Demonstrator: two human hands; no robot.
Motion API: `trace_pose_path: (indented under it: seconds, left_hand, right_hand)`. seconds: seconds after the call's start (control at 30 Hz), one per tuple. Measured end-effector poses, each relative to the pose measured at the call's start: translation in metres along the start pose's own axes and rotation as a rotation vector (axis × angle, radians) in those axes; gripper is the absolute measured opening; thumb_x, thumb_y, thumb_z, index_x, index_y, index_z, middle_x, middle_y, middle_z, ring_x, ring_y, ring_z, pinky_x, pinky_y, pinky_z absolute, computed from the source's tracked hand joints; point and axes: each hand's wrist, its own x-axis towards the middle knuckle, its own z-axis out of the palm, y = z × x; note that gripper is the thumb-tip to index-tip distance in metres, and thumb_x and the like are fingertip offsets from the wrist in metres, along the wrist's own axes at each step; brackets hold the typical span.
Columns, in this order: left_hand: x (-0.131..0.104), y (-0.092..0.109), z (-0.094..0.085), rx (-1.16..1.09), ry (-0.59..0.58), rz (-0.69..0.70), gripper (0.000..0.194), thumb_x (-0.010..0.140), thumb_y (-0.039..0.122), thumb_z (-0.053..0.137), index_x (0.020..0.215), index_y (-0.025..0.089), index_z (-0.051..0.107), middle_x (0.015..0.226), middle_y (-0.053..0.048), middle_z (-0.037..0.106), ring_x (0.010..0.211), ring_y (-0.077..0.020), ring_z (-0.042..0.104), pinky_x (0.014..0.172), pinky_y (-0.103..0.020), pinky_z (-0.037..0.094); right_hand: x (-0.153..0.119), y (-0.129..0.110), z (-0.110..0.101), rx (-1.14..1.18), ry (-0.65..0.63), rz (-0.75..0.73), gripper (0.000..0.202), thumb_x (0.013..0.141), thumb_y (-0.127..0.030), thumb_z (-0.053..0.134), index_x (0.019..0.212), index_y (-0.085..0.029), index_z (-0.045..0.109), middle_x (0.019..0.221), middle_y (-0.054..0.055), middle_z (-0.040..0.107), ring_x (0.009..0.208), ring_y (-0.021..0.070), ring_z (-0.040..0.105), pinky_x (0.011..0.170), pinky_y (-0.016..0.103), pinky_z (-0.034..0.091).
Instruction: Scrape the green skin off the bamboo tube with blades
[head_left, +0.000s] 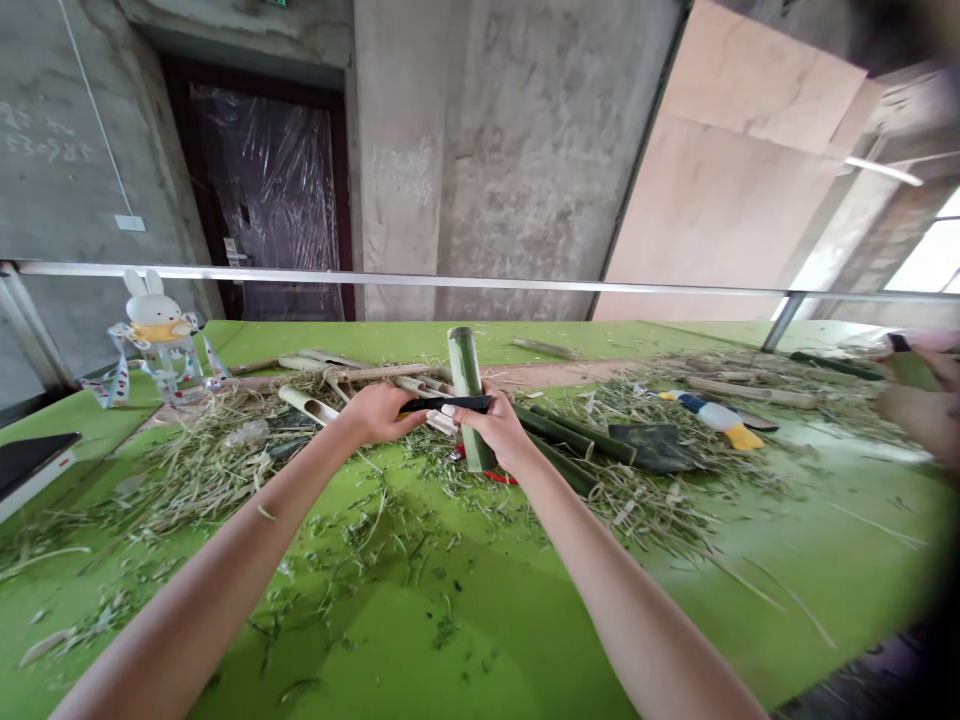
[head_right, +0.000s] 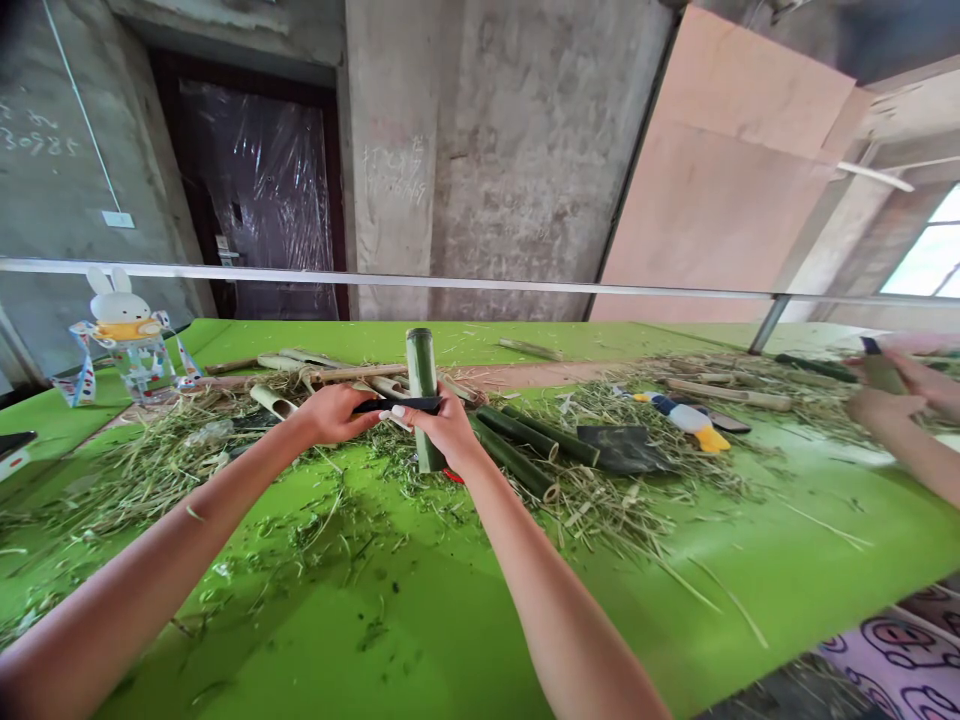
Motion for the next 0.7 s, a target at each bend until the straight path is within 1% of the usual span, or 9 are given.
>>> trace_pose_path:
  seconds: [0.1,0.2,0.3,0.4,0.53,0.7]
  left_hand:
    - [0.000,0.003,-0.001,0.035,0.022,-0.028,0.052,0.084,0.054,0.026,0.087,0.015,0.061,0.063,-0.008,0.062,0.055,-0.0191,0.056,0.046,-0.028,0.030]
    - [0.001,0.005,-0.002,0.049,0.055,-0.044,0.051,0.083,0.054,0.025,0.084,0.016,0.059,0.063,-0.007,0.062,0.054,-0.0178,0.055,0.046,-0.027,0.028]
    - [0.001,0.005,-0.004,0.051,0.075,-0.044,0.049,0.083,0.055,0.027,0.080,0.017,0.059,0.062,-0.005,0.061,0.054,-0.0161,0.054,0.046,-0.026,0.027]
    - [0.000,0.004,-0.007,0.051,0.094,-0.030,0.049,0.082,0.054,0.028,0.079,0.018,0.059,0.062,-0.005,0.061,0.055,-0.0166,0.055,0.047,-0.027,0.026]
    - [0.000,0.006,-0.011,0.084,0.125,-0.034,0.050,0.082,0.055,0.027,0.080,0.018,0.060,0.063,-0.006,0.062,0.056,-0.0186,0.055,0.047,-0.028,0.025]
    - [0.001,0.011,-0.014,0.080,0.160,-0.054,0.053,0.082,0.057,0.025,0.075,0.018,0.059,0.057,-0.006,0.058,0.054,-0.0183,0.053,0.047,-0.028,0.023]
  right_hand:
    - [-0.003,-0.003,0.002,-0.065,0.030,-0.033,0.035,0.057,-0.036,0.073,0.077,-0.017,0.052,0.059,-0.004,0.054,0.049,0.0091,0.047,0.048,0.025,0.040]
    - [-0.006,-0.007,0.004,-0.108,0.031,-0.046,0.031,0.064,-0.042,0.067,0.071,-0.017,0.052,0.053,-0.003,0.051,0.045,0.0105,0.046,0.046,0.026,0.039]
    - [-0.007,-0.011,0.005,-0.156,0.048,-0.107,0.029,0.064,-0.042,0.067,0.070,-0.017,0.053,0.054,-0.002,0.053,0.047,0.0111,0.047,0.048,0.026,0.039]
    - [-0.007,-0.015,0.004,-0.243,0.073,-0.156,0.028,0.064,-0.041,0.068,0.069,-0.017,0.054,0.055,-0.002,0.053,0.050,0.0121,0.049,0.051,0.027,0.039]
    - [-0.008,-0.019,0.003,-0.310,0.084,-0.176,0.027,0.066,-0.040,0.066,0.070,-0.017,0.053,0.054,-0.001,0.053,0.048,0.0121,0.049,0.049,0.027,0.038]
    - [-0.011,-0.023,0.006,-0.296,0.126,-0.153,0.026,0.068,-0.041,0.063,0.071,-0.018,0.053,0.050,-0.002,0.053,0.041,0.0123,0.049,0.043,0.027,0.039]
